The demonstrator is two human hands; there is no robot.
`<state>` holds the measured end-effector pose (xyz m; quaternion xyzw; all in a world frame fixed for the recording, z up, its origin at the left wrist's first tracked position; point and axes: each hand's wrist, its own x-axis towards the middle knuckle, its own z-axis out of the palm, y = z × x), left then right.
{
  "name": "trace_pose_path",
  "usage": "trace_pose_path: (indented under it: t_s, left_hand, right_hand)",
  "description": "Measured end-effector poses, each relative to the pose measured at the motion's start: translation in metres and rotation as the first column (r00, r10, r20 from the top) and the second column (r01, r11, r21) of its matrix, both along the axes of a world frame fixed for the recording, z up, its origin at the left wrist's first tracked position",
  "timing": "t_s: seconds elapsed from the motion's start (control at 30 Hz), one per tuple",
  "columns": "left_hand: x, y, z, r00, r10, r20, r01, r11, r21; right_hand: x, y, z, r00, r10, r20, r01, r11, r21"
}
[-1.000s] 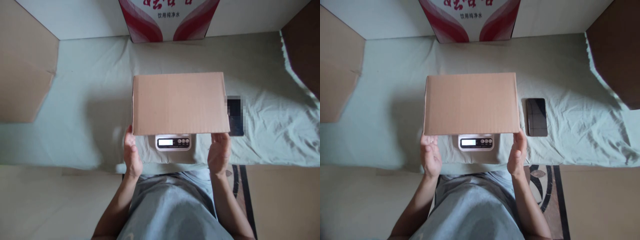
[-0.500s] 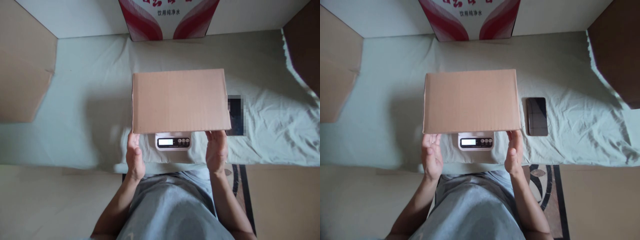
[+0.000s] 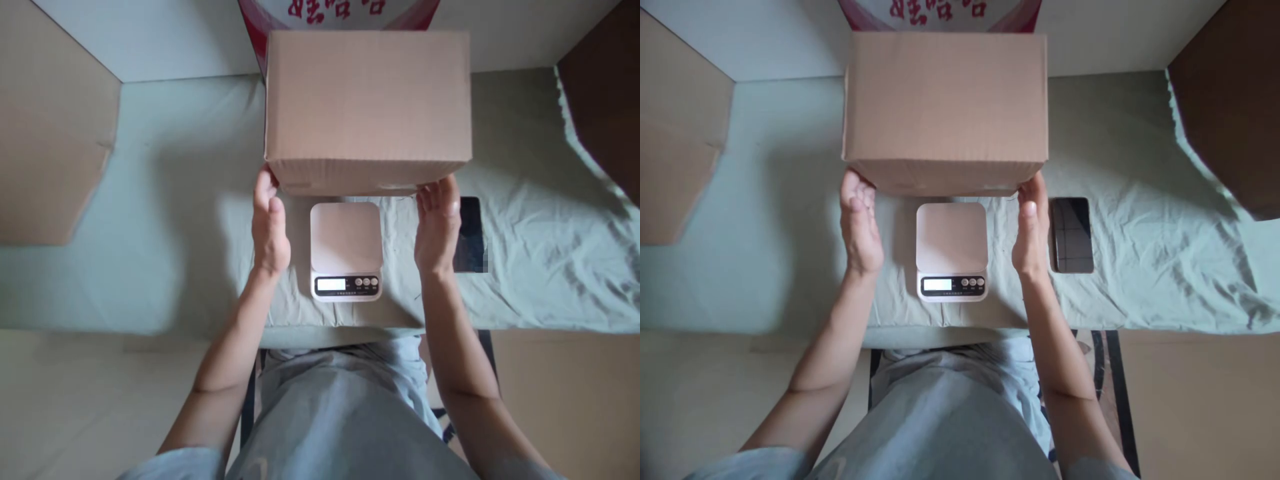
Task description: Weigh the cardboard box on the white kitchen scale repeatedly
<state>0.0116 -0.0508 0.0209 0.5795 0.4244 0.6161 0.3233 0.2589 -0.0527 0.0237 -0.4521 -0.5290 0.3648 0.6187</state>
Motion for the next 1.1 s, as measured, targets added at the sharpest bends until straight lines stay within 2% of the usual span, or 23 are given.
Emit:
trace_pose_path:
  t_s: [0.13, 0.27, 0.5, 0.67, 0.83, 0.93, 1.1]
  left_hand:
    - [-0.002, 0.013, -0.019, 0.999, -0.012, -0.036, 0.01, 0.998, -0.06]
    - [0.0, 0.018, -0.035, 0.998, 0.028, -0.056, -0.034, 0.993, -0.114]
    - [0.006, 0.016, -0.043, 0.997, 0.045, -0.055, -0.053, 0.988, -0.144]
    - [0.002, 0.016, -0.054, 0.981, 0.191, -0.028, -0.193, 0.963, -0.191]
    - [-0.005, 0.017, -0.064, 0.973, 0.229, -0.012, -0.224, 0.936, -0.272]
    - [-0.005, 0.017, -0.064, 0.974, 0.224, -0.029, -0.224, 0.939, -0.262]
    - [-0.002, 0.016, -0.064, 0.976, 0.204, -0.076, -0.216, 0.952, -0.217]
  right_hand:
    - [-0.001, 0.011, -0.018, 1.0, 0.01, 0.026, -0.009, 0.999, -0.037]
    - [-0.003, 0.013, -0.029, 0.998, 0.007, 0.063, -0.004, 0.999, -0.034]
    - [-0.003, 0.014, -0.044, 0.995, 0.018, 0.095, -0.015, 0.999, -0.034]
    - [0.004, 0.011, -0.057, 0.992, -0.107, 0.073, 0.115, 0.987, -0.115]
    - [0.012, 0.012, -0.065, 0.979, -0.2, 0.042, 0.203, 0.971, -0.127]
    - [0.011, 0.012, -0.062, 0.984, -0.171, 0.052, 0.177, 0.975, -0.135]
    - [0.006, 0.012, -0.055, 0.99, -0.027, 0.136, 0.039, 0.995, -0.087]
